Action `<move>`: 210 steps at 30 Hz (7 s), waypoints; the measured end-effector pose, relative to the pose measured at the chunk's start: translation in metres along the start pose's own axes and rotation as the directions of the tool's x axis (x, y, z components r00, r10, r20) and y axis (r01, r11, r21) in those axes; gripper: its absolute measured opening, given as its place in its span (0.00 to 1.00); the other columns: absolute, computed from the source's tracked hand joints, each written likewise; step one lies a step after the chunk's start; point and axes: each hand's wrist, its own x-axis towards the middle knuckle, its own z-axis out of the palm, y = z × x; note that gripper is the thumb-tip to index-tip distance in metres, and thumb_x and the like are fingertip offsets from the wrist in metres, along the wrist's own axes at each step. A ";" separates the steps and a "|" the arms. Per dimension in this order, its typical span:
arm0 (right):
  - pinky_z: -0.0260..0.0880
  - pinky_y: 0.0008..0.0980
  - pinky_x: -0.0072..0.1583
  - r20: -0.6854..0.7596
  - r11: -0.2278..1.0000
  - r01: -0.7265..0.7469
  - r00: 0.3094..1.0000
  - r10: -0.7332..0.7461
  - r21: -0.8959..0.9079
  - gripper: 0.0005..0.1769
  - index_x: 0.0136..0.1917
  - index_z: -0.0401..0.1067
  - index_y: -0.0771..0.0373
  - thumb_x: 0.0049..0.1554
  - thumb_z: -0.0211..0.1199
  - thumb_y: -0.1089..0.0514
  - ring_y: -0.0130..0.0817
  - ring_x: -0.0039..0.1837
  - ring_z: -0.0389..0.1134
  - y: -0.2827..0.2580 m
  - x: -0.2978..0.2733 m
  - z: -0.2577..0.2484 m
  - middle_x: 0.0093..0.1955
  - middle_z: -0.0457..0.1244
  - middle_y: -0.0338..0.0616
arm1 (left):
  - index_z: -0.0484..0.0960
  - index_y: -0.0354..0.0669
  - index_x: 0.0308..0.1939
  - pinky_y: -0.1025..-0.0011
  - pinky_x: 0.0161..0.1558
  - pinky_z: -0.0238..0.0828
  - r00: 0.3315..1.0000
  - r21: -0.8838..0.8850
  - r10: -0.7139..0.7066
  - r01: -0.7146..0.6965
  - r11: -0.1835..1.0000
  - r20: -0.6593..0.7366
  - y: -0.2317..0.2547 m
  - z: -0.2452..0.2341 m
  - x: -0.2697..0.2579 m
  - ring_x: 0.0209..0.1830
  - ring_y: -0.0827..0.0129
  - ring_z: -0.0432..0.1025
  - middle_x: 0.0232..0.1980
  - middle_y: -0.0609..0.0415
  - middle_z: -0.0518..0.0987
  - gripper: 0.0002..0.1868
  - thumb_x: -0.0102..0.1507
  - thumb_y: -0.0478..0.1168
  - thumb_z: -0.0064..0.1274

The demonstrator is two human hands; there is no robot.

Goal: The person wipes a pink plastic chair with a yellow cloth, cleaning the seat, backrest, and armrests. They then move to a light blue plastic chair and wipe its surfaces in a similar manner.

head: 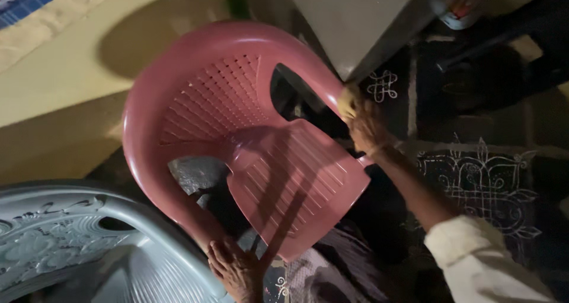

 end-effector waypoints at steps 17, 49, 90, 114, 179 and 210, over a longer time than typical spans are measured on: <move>0.76 0.47 0.56 0.024 0.985 0.105 0.994 -0.102 -0.138 0.36 0.77 0.57 0.72 0.64 0.54 0.47 0.56 0.63 0.68 0.069 -0.087 -0.003 0.69 0.60 0.65 | 0.70 0.36 0.69 0.49 0.75 0.51 0.996 -0.079 -0.049 0.054 0.995 0.069 0.004 -0.016 0.006 0.78 0.42 0.55 0.73 0.36 0.65 0.36 0.59 0.48 0.47; 0.74 0.47 0.61 -0.051 0.038 0.046 0.987 0.153 0.998 0.26 0.73 0.65 0.81 0.68 0.50 0.60 0.65 0.64 0.66 -0.305 0.127 -0.033 0.71 0.65 0.80 | 0.56 0.26 0.73 0.48 0.75 0.49 0.991 -0.176 -0.100 0.113 0.978 0.084 0.011 -0.022 0.011 0.78 0.35 0.52 0.77 0.25 0.56 0.39 0.60 0.40 0.46; 0.50 0.64 0.82 -0.264 0.812 0.570 0.770 -0.582 -0.128 0.27 0.80 0.62 0.67 0.72 0.58 0.57 0.56 0.79 0.54 -0.315 0.079 0.081 0.79 0.50 0.59 | 0.54 0.24 0.74 0.49 0.74 0.46 0.974 -0.117 -0.075 0.101 0.988 0.212 0.009 -0.021 0.008 0.79 0.36 0.48 0.78 0.26 0.51 0.37 0.64 0.42 0.40; 0.50 0.50 0.80 0.090 0.771 0.633 0.766 -0.637 0.067 0.37 0.82 0.49 0.69 0.68 0.47 0.45 0.58 0.85 0.42 -0.226 -0.070 0.259 0.86 0.39 0.63 | 0.53 0.23 0.74 0.48 0.75 0.45 0.971 -0.154 -0.094 0.130 0.979 0.222 0.008 -0.023 0.008 0.79 0.36 0.48 0.77 0.25 0.52 0.38 0.63 0.40 0.43; 0.54 0.54 0.76 0.278 0.713 0.699 0.695 -0.663 -0.049 0.31 0.68 0.68 0.63 0.50 0.60 0.58 0.59 0.78 0.52 -0.042 -0.251 0.167 0.73 0.57 0.53 | 0.54 0.28 0.75 0.46 0.73 0.53 0.980 -0.128 -0.100 0.123 0.984 0.170 0.009 -0.016 0.005 0.77 0.34 0.53 0.77 0.26 0.55 0.35 0.66 0.40 0.43; 0.43 0.52 0.80 0.208 0.770 0.632 0.768 -0.606 -0.090 0.33 0.78 0.59 0.72 0.64 0.49 0.53 0.58 0.81 0.48 -0.111 -0.107 0.213 0.81 0.50 0.62 | 0.51 0.28 0.76 0.42 0.71 0.55 0.994 -0.161 -0.067 0.081 0.984 0.088 0.010 -0.022 0.007 0.75 0.28 0.54 0.76 0.22 0.53 0.38 0.66 0.44 0.45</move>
